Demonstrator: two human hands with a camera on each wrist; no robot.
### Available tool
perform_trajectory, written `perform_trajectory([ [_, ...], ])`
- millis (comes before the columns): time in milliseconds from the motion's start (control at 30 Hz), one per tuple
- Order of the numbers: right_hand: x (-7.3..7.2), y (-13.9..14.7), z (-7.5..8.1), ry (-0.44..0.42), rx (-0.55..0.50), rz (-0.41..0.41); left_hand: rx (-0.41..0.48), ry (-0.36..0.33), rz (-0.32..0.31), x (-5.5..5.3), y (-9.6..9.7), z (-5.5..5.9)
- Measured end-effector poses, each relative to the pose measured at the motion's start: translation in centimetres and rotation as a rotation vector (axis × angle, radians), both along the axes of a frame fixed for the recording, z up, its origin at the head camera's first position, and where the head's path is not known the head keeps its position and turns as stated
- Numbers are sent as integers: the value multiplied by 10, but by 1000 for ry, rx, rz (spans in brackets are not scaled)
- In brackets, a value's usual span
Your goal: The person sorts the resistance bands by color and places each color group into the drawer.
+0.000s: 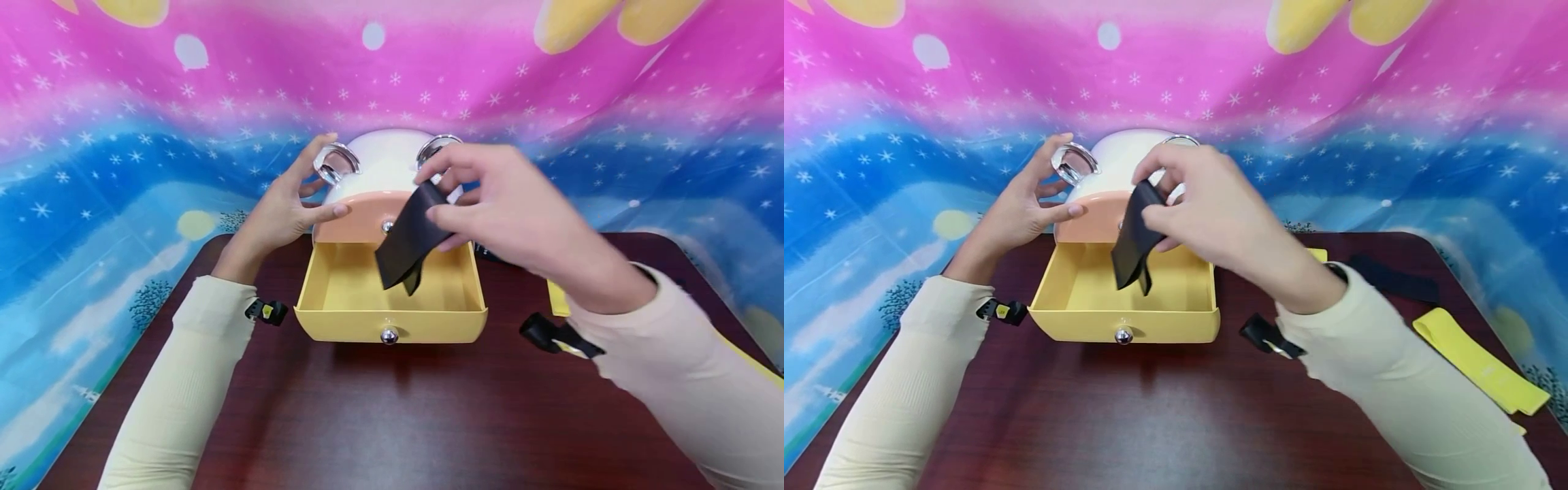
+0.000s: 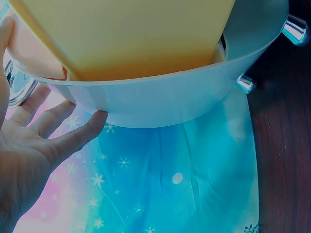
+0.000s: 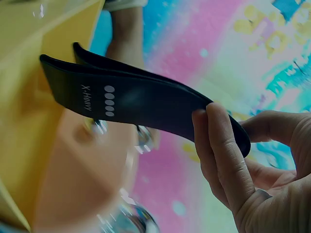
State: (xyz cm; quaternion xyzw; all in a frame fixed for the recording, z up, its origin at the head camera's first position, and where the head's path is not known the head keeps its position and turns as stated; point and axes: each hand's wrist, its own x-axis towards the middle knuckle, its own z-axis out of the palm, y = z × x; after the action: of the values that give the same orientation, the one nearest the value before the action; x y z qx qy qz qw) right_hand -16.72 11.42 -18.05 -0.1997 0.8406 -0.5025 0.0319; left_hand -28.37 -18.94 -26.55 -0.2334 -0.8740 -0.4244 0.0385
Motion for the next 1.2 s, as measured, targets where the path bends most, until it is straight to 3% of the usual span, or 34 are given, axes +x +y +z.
perform_trajectory([
  [133, -4, -28, -8, -71, 26, 11, 2, -2, -3, -2, 1, -2],
  [300, -18, -50, -27, -68, 79, 75, 15, 1, -13, -2, 1, -2],
  [533, -20, -74, -36, -105, -3, 106, 15, 3, -25, -1, 1, -1],
  [667, -21, -83, -40, -103, 5, 117, 18, 7, -23, 0, 1, -1],
  [867, -24, -82, -53, -91, 35, 88, 13, 11, -26, -1, 2, -1],
  [1000, -24, -73, -64, -66, 115, 46, 11, 8, -21, -1, 1, -1],
  [1200, -21, -56, -78, 37, 265, -3, 10, -5, -2, -1, 0, -1],
])
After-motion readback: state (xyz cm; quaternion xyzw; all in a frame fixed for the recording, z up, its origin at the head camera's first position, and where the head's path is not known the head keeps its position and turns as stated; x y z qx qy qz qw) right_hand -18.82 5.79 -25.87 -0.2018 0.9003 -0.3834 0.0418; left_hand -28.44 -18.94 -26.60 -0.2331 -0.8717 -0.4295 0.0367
